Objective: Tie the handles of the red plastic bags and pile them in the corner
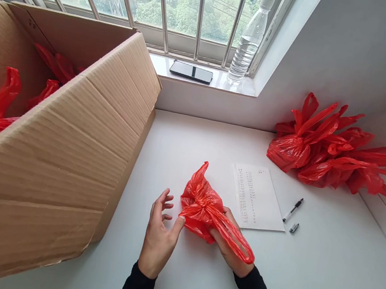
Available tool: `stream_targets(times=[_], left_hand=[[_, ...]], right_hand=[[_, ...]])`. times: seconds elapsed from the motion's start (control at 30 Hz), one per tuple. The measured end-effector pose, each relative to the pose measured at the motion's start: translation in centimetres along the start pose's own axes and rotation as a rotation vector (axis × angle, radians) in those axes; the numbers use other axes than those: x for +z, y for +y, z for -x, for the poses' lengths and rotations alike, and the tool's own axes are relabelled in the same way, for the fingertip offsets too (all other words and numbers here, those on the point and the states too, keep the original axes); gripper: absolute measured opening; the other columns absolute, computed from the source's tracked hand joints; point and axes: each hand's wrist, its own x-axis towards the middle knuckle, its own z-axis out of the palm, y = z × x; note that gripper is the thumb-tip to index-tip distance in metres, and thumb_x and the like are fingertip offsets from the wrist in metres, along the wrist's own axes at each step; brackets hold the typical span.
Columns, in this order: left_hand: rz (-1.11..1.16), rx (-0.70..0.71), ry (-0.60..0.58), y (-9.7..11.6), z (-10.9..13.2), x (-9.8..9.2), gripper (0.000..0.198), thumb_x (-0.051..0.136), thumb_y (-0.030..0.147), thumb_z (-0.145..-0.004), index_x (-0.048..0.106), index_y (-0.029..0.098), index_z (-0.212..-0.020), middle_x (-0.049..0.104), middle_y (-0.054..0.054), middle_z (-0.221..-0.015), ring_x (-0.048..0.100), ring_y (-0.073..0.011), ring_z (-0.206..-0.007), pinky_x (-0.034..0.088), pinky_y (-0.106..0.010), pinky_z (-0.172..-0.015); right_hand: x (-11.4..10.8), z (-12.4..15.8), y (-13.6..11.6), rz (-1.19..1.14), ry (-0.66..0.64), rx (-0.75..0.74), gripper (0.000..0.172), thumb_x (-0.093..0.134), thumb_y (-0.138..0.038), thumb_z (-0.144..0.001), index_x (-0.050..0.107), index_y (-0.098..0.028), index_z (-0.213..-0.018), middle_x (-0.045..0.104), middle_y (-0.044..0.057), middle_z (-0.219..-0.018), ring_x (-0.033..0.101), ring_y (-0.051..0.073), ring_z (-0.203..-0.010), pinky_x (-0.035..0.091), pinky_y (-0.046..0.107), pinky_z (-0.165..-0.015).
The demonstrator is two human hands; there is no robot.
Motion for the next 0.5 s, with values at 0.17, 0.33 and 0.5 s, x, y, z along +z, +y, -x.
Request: stream_targets(times=[0.17,0.33,0.5], left_hand=[[-0.156,0.075,-0.001,2.0,-0.1,-0.4,0.042,0.052,0.025,-0.090,0.057,0.026,-0.132,0.058,-0.008,-0.116,0.055,-0.0228,-0.093,0.045,-0.036,-0.081],[-0.298,-0.024,-0.220,3.3,-0.9,0.9,0.068,0.059,0.054,-0.089,0.041,0.026,-0.149,0.069,-0.008,-0.103,0.065,-0.0320,-0.093,0.045,-0.042,-0.082],[-0.273,0.037,-0.240,2.8,-1.6,2.1,0.038,0.053,0.030,-0.091,0.053,0.020,-0.127,0.072,-0.011,-0.103,0.067,-0.0310,-0.093,0.047,-0.042,-0.084]], right_hand=[[0.5,0.2,0.1,0.211,-0.018,0.007,0.030,0.063,-0.039,-0.090,0.054,-0.025,-0.116,0.069,0.006,-0.107,0.065,0.023,-0.090,0.052,0.036,-0.077],[1.2,1.0,-0.6,0.347,-0.036,-0.160,0.034,0.064,-0.024,-0.087,0.058,-0.025,-0.120,0.062,0.008,-0.112,0.062,0.025,-0.095,0.054,0.039,-0.082],[1.0,2.2,0.2,0.344,-0.147,-0.245,0.053,0.061,-0.025,-0.090,0.049,-0.031,-0.141,0.054,0.009,-0.133,0.061,0.026,-0.108,0.055,0.043,-0.096]])
